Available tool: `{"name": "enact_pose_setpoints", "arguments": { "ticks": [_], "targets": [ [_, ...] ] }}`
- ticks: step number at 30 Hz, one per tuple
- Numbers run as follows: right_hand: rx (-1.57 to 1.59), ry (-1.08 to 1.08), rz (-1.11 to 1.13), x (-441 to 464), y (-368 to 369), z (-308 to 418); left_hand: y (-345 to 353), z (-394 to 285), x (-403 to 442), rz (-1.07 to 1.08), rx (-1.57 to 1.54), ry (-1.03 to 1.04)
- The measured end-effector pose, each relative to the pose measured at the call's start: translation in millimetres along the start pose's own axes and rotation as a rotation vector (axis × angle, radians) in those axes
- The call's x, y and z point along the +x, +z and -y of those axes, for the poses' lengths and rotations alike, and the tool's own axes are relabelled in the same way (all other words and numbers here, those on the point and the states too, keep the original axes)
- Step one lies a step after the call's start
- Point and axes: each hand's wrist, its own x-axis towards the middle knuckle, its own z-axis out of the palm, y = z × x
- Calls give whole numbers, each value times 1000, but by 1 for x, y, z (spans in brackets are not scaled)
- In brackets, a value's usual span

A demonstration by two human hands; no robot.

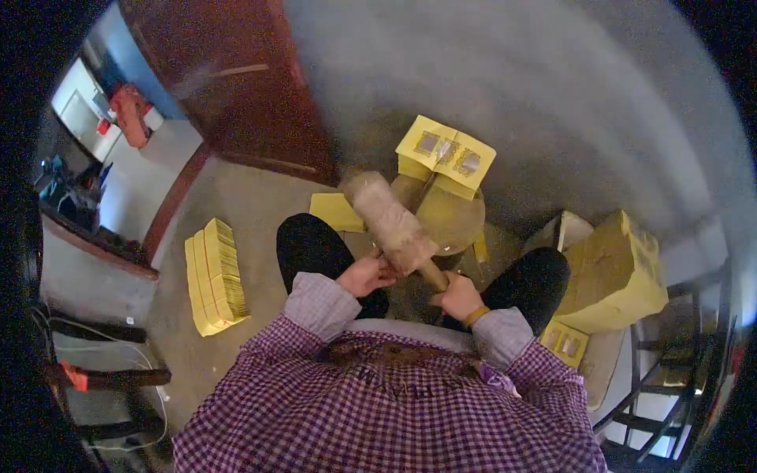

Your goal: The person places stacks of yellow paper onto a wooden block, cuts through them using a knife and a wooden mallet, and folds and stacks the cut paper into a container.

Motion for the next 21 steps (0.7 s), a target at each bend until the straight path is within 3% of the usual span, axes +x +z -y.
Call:
{"name": "enact_pose_setpoints", "arguments": {
  "ticks": [4, 7, 8, 10, 12, 14, 17, 19, 20, 21],
  "targets": [
    [112, 17, -33, -4, -9, -3, -12, 7, 13, 41, -122, -17],
    [161, 90, -38, -32, -30, 10, -36, 15, 36, -64, -153, -16],
    [153, 129, -18, -41, -40, 6, -52, 15, 41, -4, 389, 503],
    [50, 176, 25, -64, -67, -1, -63, 12, 56, 68, 934, 1010],
    [-51, 191, 55, -88, -96, 2, -37, -28, 56, -182, 20, 76],
    [-768, -75, 26, -100, -115, 4, -30, -33, 78, -227, 111, 112],
    [-1022, 46, 217, -82, -111, 13, 0, -40, 86, -47, 133, 44],
    [-1052, -51, 267, -47, -91, -1, 35, -48, 74, -271, 520, 93],
    [-1075, -12, 327, -23, -72, -16, 31, -37, 87, -271, 523, 95],
    [-1097, 27, 386, 7, -49, -36, 19, -18, 109, -358, 667, 318]
  ]
}}
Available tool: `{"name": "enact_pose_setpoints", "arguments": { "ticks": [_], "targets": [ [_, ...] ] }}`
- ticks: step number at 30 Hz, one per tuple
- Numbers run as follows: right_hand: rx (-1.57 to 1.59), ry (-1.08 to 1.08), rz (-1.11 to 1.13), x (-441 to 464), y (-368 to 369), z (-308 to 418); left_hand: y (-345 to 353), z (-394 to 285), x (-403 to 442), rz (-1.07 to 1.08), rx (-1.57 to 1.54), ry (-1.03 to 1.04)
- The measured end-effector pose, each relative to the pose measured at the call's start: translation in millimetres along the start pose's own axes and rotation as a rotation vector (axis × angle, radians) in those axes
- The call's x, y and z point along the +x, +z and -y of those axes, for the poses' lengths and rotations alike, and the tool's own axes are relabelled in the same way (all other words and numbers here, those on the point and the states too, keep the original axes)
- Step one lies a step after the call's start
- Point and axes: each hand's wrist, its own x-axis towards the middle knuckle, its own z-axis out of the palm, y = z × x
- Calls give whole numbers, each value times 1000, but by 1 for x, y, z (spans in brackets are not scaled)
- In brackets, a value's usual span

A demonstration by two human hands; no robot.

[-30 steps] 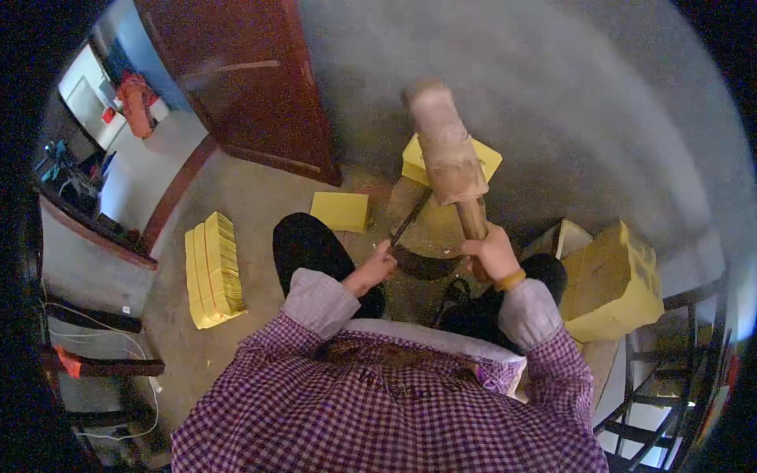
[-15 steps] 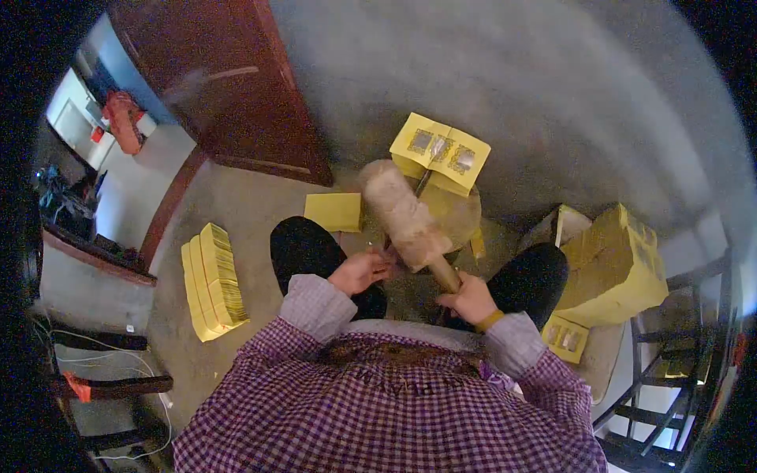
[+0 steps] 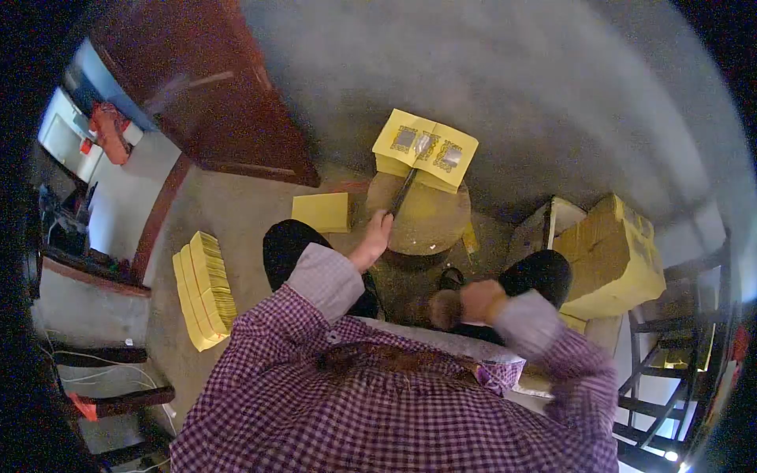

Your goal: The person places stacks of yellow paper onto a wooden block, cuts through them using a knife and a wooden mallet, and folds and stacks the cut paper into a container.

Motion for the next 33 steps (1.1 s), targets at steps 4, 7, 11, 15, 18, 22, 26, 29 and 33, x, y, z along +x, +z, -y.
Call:
{"name": "enact_pose_setpoints", "arguments": {
  "ticks": [4, 7, 11, 15, 18, 22, 26, 29, 33],
  "targets": [
    [-4, -199, -115, 96, 68, 35, 2, 5, 7, -81, 318, 164],
    [-5, -157, -78, 101, 60, 55, 2, 3, 7, -50, 216, 122],
    [97, -121, -89, 88, 30, 59, 5, 2, 4, -206, 331, 311],
    [457, 14, -667, 86, -62, 38, 6, -14, -10, -235, 491, 262],
    [243, -61, -1201, 147, -109, -24, 4, -12, -11, -227, 458, 290],
    [-254, 149, -1176, 207, -108, -70, 4, -14, -12, -235, 477, 296],
    [162, -70, -1166, 195, -104, -82, 10, 0, -34, -192, 537, 155],
    [128, -67, -1208, 209, -103, -82, 6, -6, -26, -184, 364, 267],
    [-42, 106, -1147, 213, -104, -65, -13, -17, -2, -147, 535, 330]
  ]
}}
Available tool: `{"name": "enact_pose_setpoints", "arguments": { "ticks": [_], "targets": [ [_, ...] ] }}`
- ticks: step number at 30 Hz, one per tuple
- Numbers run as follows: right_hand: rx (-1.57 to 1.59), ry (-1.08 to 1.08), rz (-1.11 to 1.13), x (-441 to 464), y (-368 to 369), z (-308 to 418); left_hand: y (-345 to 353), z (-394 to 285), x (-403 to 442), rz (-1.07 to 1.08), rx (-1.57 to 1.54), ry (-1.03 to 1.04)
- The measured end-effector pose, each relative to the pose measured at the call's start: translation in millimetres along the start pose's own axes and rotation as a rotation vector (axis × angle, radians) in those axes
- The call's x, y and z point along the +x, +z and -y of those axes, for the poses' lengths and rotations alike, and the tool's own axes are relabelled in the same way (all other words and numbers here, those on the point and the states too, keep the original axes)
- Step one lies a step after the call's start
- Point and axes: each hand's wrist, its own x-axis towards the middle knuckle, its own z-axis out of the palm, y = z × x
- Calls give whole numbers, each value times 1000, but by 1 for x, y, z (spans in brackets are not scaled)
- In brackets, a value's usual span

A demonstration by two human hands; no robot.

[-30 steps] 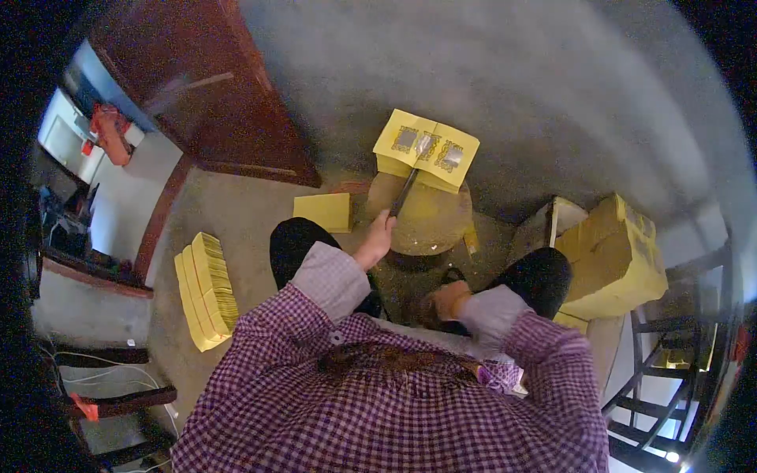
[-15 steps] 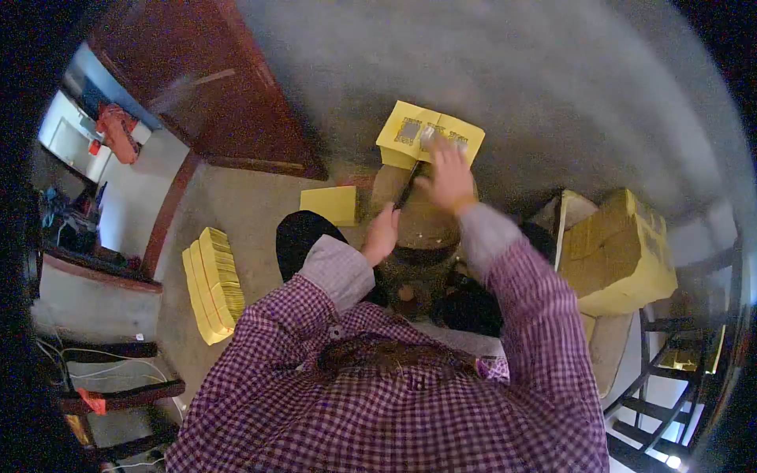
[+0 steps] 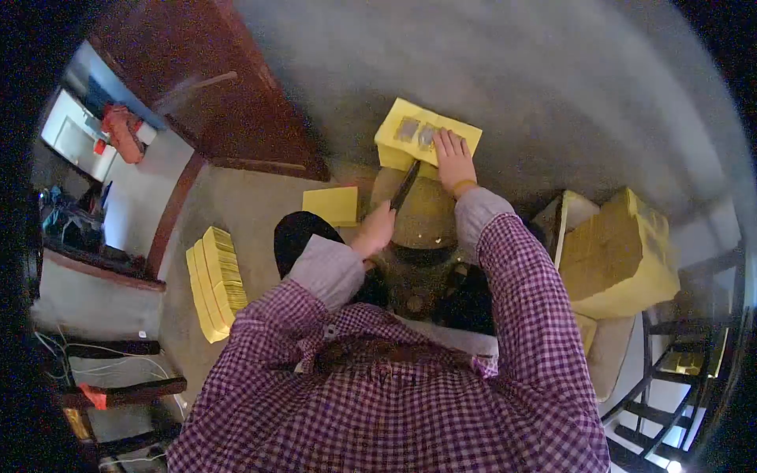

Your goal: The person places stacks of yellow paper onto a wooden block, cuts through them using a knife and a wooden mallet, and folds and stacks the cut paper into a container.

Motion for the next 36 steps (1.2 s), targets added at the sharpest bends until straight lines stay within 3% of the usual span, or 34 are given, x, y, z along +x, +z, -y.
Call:
{"name": "enact_pose_setpoints", "arguments": {
  "ticks": [2, 4, 7, 10, 12, 13, 14, 15, 17, 20, 22, 24, 25, 26, 27, 28, 29, 31, 34, 36],
  "targets": [
    [21, -6, -7, -2, 4, 0, -21, 8, 15, -24, 51, 85],
    [36, -14, -33, 5, 7, -2, -77, -11, 29, 362, 96, 17],
    [-55, -5, -41, 2, 5, -5, -79, -14, -16, 250, 133, -14],
    [192, 10, 37, -4, -28, 2, -72, -8, -39, 212, 204, 18],
    [378, 39, -126, -12, -35, 2, -72, -8, -30, 242, 232, 56],
    [373, 37, -124, -11, -33, -3, -73, -2, -22, 235, 313, 257],
    [354, -97, -88, -12, -29, -9, -73, 6, -14, 230, 395, 456],
    [335, -226, -52, -11, -23, -15, -70, 17, -4, 236, 396, 458],
    [335, -217, -63, -5, -24, -22, -59, 37, 21, 193, 406, 637],
    [364, -214, -49, 4, -21, -33, -56, 47, 40, 256, 438, 512],
    [390, -218, -24, 6, -16, -36, -48, 46, 40, 194, 448, 573],
    [1071, 109, -53, 9, -11, -37, -41, 42, 41, 128, 462, 627],
    [1071, 107, -55, 12, -6, -41, -40, 28, 40, 298, 476, 480],
    [1112, 327, -205, 14, 3, -50, -43, 18, 41, 465, 485, 331],
    [1139, 549, -354, 16, 12, -59, -49, 10, 50, 465, 484, 334],
    [1135, 553, -354, 16, 28, -70, -58, 2, 65, 450, 517, 290],
    [1431, 765, -124, 16, 48, -83, -66, -5, 82, 436, 551, 247],
    [1710, 975, 124, 19, 62, -89, -84, -18, 117, -121, 176, 235],
    [1891, 1017, 276, 29, 67, -72, -82, 5, 184, -180, 112, 148],
    [1500, 907, 246, 23, 62, -68, -46, 46, 227, 153, -374, -228]
  ]
}}
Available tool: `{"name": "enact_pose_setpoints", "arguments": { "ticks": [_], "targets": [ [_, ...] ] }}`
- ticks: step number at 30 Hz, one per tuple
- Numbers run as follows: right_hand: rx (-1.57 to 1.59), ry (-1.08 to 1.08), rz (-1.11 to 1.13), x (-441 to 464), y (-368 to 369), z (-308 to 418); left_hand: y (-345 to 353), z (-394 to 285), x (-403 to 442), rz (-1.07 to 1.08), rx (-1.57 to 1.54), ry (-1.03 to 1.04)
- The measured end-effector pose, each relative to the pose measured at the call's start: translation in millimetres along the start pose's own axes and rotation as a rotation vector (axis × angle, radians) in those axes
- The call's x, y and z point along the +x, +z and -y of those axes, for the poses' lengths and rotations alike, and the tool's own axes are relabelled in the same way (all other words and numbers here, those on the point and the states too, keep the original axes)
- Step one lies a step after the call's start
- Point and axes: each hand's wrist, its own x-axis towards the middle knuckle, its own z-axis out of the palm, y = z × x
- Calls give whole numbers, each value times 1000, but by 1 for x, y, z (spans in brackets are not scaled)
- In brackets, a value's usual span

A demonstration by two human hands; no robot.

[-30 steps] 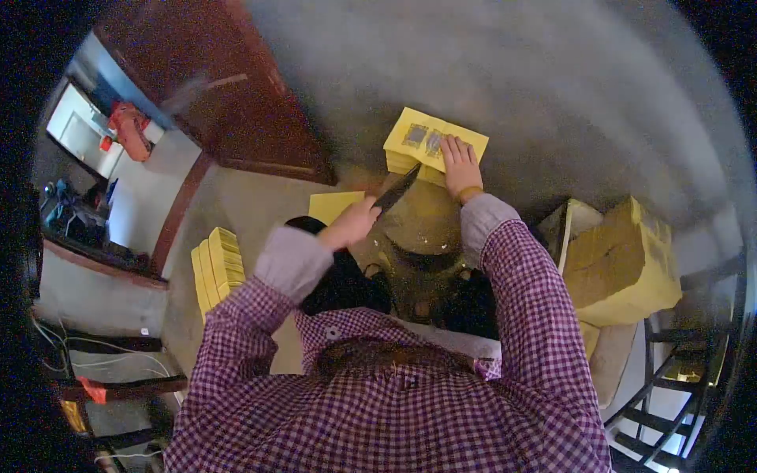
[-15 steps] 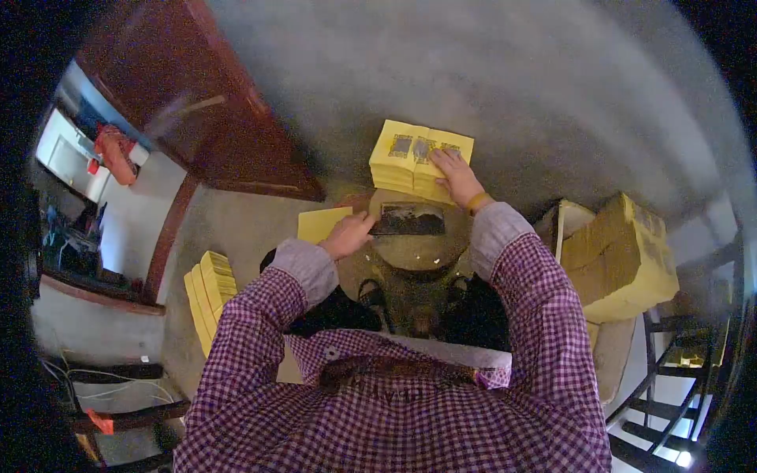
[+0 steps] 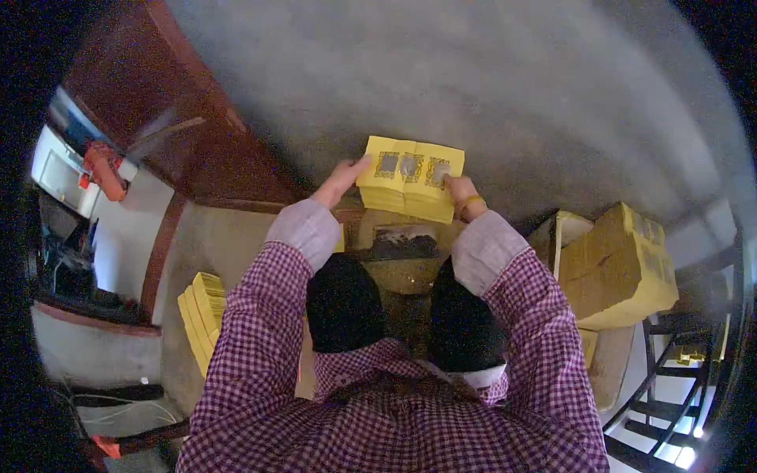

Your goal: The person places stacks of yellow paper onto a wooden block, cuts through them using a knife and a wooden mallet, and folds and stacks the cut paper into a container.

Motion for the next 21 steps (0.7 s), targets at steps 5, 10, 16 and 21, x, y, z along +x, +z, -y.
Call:
{"name": "enact_pose_setpoints", "arguments": {
  "ticks": [5, 10, 16, 21],
  "targets": [
    [189, 182, 305, -40, -23, 33, 15, -3, -18, 454, -455, -148],
    [182, 170, 386, -48, -15, 38, 2, -37, -58, 596, -669, -160],
    [277, 191, 369, -74, -7, 57, 6, -20, -66, 551, -586, 19],
    [91, -270, 517, -175, -9, 96, -24, -35, -150, 476, -611, 238]
  ]
}}
